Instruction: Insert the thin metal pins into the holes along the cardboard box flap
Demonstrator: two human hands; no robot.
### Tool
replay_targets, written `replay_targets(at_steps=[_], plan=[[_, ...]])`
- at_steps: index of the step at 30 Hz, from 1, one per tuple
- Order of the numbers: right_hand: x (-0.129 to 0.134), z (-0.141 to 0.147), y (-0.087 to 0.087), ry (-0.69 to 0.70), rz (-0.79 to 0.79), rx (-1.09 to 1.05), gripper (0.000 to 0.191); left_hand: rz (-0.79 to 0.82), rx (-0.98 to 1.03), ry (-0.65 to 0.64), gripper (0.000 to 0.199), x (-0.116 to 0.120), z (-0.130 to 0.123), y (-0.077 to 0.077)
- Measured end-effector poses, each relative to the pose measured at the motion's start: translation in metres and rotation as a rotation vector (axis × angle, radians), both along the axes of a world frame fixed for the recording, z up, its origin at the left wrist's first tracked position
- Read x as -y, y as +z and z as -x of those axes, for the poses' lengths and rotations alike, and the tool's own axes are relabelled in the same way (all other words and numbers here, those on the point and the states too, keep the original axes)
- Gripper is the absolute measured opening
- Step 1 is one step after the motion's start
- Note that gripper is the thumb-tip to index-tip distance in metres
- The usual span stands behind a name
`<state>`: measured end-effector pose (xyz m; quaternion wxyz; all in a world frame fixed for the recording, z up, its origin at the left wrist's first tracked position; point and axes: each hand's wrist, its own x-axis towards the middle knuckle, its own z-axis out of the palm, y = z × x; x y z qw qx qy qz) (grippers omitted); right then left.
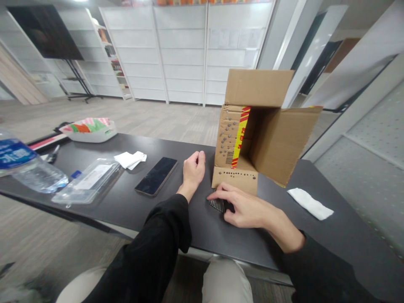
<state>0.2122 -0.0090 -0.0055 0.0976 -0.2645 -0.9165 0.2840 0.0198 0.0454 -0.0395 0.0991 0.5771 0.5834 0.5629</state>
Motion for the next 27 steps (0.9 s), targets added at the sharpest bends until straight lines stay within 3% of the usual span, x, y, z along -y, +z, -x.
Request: replay_targets(at_steps=[8, 12, 18, 27], plan=[[0.003, 0.003, -0.001, 0.004, -0.018, -0.001, 0.050, 0.010, -0.001, 0.000, 0.044, 0.000, 0.000, -0.001], [0.003, 0.006, -0.003, -0.051, -0.103, -0.014, 0.039, 0.011, -0.004, -0.002, 0.044, 0.000, 0.000, -0.002], [0.002, 0.012, -0.004, -0.069, -0.251, -0.054, 0.038, 0.001, -0.001, 0.001, 0.044, 0.001, 0.000, 0.000], [0.000, 0.014, -0.009, -0.049, -0.274, -0.024, 0.034, -0.003, -0.010, 0.008, 0.044, 0.001, 0.000, 0.000]])
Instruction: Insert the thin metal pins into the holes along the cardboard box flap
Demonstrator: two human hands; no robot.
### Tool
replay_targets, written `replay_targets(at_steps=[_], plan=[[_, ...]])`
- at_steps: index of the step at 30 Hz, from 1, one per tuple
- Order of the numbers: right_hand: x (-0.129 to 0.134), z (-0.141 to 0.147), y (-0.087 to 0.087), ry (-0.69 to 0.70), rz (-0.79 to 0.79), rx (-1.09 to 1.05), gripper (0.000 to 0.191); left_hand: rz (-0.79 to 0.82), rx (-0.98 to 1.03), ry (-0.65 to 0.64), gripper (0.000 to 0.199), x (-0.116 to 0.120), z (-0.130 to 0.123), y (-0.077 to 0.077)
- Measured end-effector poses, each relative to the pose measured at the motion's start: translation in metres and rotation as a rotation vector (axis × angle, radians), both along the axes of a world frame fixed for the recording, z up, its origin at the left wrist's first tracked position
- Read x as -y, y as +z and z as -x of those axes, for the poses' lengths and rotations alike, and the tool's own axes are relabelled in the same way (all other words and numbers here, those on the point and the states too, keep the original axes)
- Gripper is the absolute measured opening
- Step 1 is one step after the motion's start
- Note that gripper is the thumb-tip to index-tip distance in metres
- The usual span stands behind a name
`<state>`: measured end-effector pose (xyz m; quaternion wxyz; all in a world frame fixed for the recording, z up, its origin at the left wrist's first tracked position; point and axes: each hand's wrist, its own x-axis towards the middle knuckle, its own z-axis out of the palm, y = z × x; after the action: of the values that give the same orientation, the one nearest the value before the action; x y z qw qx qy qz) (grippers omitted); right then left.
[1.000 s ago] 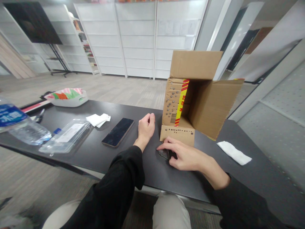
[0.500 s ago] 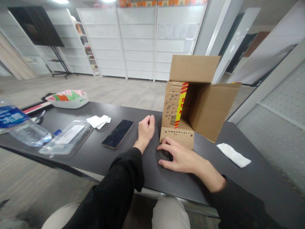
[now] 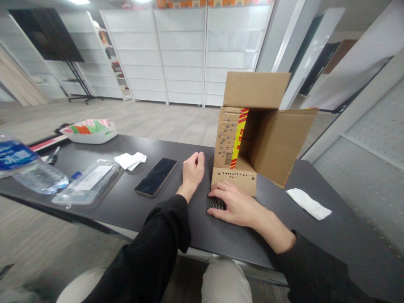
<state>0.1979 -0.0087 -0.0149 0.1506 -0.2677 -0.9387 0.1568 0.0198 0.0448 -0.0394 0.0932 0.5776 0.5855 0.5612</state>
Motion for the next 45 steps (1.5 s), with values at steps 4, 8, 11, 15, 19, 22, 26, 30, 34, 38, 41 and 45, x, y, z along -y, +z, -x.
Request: replay_targets(at_steps=[4, 8, 11, 15, 19, 22, 26, 30, 34, 38, 41, 45], plan=[[0.000, 0.000, -0.001, -0.022, -0.002, -0.011, 0.032, 0.004, 0.000, -0.005, 0.044, 0.000, 0.000, 0.000], [0.000, 0.001, -0.001, -0.059, -0.006, -0.022, 0.032, 0.002, -0.001, -0.004, 0.043, 0.000, 0.000, 0.001], [0.000, 0.001, -0.002, -0.069, -0.005, -0.018, 0.031, 0.013, 0.000, -0.001, 0.044, 0.000, 0.000, 0.001], [0.001, 0.002, -0.002, -0.077, -0.014, -0.006, 0.030, 0.014, 0.000, -0.002, 0.043, 0.000, 0.000, 0.000], [0.002, 0.003, -0.003, -0.086, -0.021, -0.014, 0.024, 0.015, 0.007, -0.006, 0.043, 0.000, 0.000, 0.001], [0.002, 0.005, -0.003, -0.093, -0.026, -0.030, 0.021, 0.020, 0.001, -0.005, 0.044, 0.000, 0.000, 0.000], [0.003, 0.007, -0.003, -0.113, -0.041, -0.042, 0.018, 0.013, -0.002, -0.004, 0.043, 0.000, 0.001, -0.001], [0.003, 0.010, -0.003, -0.125, -0.052, -0.038, 0.016, 0.006, -0.006, -0.004, 0.043, -0.001, 0.001, -0.002], [0.003, 0.011, -0.001, -0.133, -0.075, -0.043, 0.015, 0.007, -0.002, -0.003, 0.043, -0.001, 0.002, -0.002], [0.002, 0.011, 0.001, -0.155, -0.098, -0.070, 0.014, 0.009, 0.003, -0.005, 0.044, -0.001, 0.001, -0.002], [-0.001, 0.009, 0.000, -0.170, -0.123, -0.141, 0.019, 0.012, 0.005, -0.007, 0.044, -0.001, 0.001, -0.002], [-0.009, 0.006, -0.006, -0.200, -0.130, -0.336, 0.023, 0.011, 0.004, -0.015, 0.043, -0.001, 0.002, -0.002]])
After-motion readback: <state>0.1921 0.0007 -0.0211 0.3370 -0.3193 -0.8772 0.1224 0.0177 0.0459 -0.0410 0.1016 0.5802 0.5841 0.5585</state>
